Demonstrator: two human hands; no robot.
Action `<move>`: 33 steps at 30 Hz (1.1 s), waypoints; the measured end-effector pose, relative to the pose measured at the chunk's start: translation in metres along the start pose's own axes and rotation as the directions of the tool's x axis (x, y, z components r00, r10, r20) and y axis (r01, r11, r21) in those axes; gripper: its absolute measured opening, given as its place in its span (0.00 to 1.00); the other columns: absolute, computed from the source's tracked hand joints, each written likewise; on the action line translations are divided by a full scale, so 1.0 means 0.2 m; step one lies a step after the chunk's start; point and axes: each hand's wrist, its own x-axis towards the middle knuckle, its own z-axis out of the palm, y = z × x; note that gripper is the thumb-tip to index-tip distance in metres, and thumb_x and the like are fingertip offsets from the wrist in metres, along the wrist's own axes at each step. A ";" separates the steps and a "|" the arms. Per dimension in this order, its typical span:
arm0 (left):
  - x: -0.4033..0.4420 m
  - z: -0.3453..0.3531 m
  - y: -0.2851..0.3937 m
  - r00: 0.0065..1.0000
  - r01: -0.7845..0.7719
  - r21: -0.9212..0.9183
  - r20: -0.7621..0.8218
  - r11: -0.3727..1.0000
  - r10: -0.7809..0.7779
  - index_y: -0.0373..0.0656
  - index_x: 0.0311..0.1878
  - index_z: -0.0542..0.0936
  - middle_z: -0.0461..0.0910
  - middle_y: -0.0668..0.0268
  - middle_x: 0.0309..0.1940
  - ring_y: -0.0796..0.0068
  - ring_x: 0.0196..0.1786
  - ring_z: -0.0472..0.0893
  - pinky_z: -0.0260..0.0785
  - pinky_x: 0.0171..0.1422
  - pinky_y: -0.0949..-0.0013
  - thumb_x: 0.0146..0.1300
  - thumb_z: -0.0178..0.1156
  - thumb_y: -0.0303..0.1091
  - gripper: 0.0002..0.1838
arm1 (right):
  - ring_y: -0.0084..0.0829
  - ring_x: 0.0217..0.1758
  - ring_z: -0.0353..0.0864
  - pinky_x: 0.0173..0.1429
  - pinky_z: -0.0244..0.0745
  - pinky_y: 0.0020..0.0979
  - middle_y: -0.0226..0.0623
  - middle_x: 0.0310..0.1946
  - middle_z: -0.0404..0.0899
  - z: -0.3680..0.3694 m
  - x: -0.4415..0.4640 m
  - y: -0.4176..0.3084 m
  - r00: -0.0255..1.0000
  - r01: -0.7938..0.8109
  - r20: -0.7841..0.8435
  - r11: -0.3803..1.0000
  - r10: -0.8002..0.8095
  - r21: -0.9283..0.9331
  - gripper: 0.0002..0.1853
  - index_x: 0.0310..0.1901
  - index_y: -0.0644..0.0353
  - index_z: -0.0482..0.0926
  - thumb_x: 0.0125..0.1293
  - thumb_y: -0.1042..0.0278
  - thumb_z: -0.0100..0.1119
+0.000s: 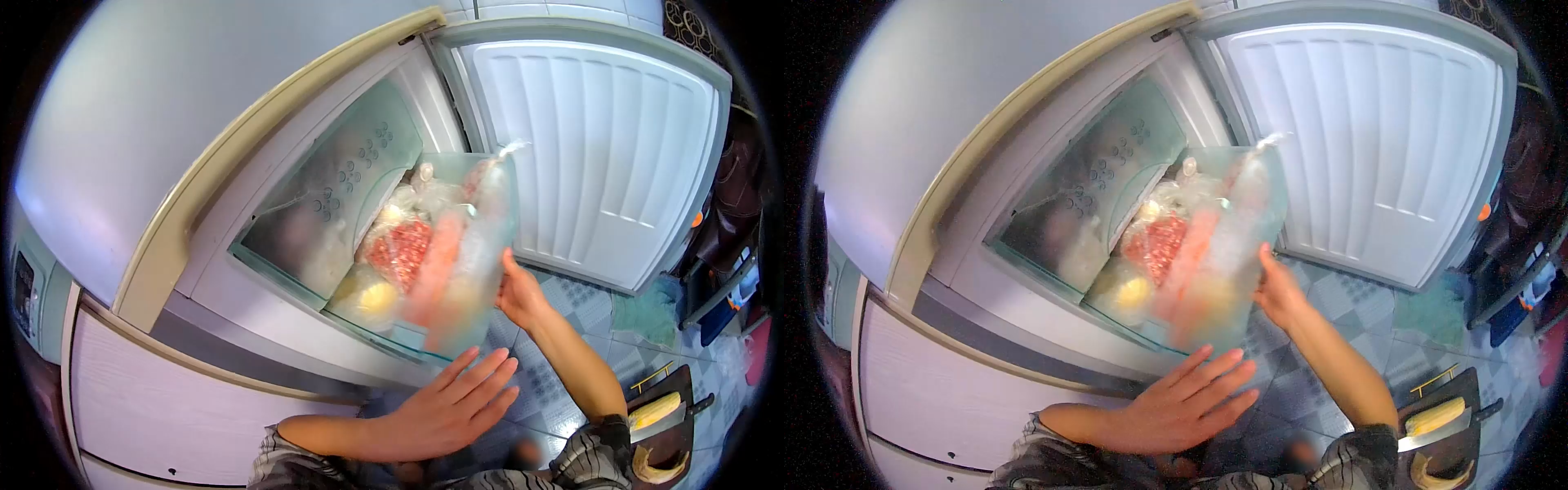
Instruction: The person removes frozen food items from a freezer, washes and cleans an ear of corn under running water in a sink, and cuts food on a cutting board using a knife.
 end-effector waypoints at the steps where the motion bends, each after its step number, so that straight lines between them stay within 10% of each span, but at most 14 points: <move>1: -0.01 0.00 -0.01 1.000 0.000 -0.006 -0.018 1.000 0.000 0.40 0.53 0.71 0.64 0.51 0.58 0.53 0.64 0.61 0.51 0.68 0.53 0.52 0.55 0.36 0.23 | 0.33 0.55 0.69 0.55 0.68 0.36 0.40 0.53 0.69 -0.05 -0.01 0.00 1.000 0.030 0.002 0.999 -0.030 0.015 0.30 0.57 0.59 0.65 0.66 0.41 0.39; 13: -0.04 0.07 -0.13 0.892 0.414 -0.258 -0.079 0.873 -0.446 0.31 0.58 0.61 0.64 0.50 0.54 0.52 0.54 0.67 0.62 0.58 0.58 0.44 0.64 0.35 0.37 | 0.32 0.61 0.64 0.61 0.63 0.39 0.35 0.60 0.63 -0.11 -0.12 -0.02 0.996 0.087 -0.007 0.994 -0.087 0.060 0.30 0.61 0.55 0.61 0.67 0.41 0.33; 22: -0.10 0.07 -0.22 0.873 0.479 -0.213 0.012 0.852 -0.487 0.40 0.55 0.67 0.68 0.58 0.47 0.57 0.49 0.70 0.66 0.52 0.62 0.44 0.64 0.34 0.32 | 0.31 0.46 0.71 0.53 0.65 0.32 0.35 0.49 0.70 -0.17 -0.14 -0.11 0.993 0.000 -0.113 0.987 -0.018 -0.163 0.24 0.54 0.60 0.67 0.66 0.49 0.46; 23: -0.10 0.07 -0.22 0.875 0.475 -0.213 0.008 0.854 -0.485 0.40 0.55 0.67 0.68 0.58 0.47 0.57 0.49 0.70 0.66 0.52 0.62 0.44 0.64 0.34 0.32 | 0.30 0.44 0.71 0.53 0.65 0.31 0.34 0.44 0.72 -0.14 -0.11 -0.10 0.834 0.348 -0.265 0.834 -0.484 -0.428 0.20 0.51 0.62 0.69 0.63 0.56 0.50; 24: -0.10 0.07 -0.22 0.877 0.473 -0.191 0.001 0.860 -0.481 0.40 0.55 0.67 0.68 0.58 0.47 0.58 0.48 0.71 0.66 0.51 0.62 0.44 0.64 0.34 0.32 | 0.29 0.42 0.71 0.52 0.65 0.30 0.32 0.39 0.73 -0.10 -0.09 -0.11 0.464 0.524 -0.253 0.494 -0.849 -0.694 0.16 0.47 0.63 0.71 0.60 0.64 0.54; 25: -0.09 0.08 -0.22 0.879 0.470 -0.167 -0.009 0.867 -0.478 0.40 0.55 0.68 0.68 0.58 0.47 0.59 0.47 0.71 0.67 0.50 0.63 0.43 0.65 0.34 0.32 | 0.29 0.42 0.71 0.52 0.65 0.30 0.32 0.39 0.73 -0.01 -0.12 -0.17 0.455 0.530 -0.248 0.484 -0.855 -0.696 0.16 0.47 0.63 0.71 0.60 0.64 0.54; 29: -0.09 0.07 -0.20 0.876 0.479 -0.088 -0.020 0.873 -0.482 0.39 0.56 0.67 0.68 0.59 0.45 0.60 0.45 0.72 0.68 0.48 0.64 0.43 0.65 0.34 0.33 | 0.34 0.39 0.75 0.48 0.69 0.33 0.40 0.35 0.75 0.38 -0.11 -0.36 0.574 0.650 0.414 0.086 -0.706 -0.755 0.15 0.44 0.67 0.72 0.54 0.71 0.56; 33: -0.10 0.07 -0.21 0.894 0.445 -0.070 -0.017 0.893 -0.447 0.39 0.57 0.67 0.69 0.59 0.44 0.62 0.44 0.73 0.69 0.46 0.65 0.43 0.65 0.36 0.34 | 0.46 0.45 0.77 0.48 0.70 0.35 0.51 0.42 0.77 0.63 0.19 -0.37 0.925 0.238 0.289 -0.214 -0.247 -0.947 0.26 0.41 0.68 0.76 0.48 0.52 0.61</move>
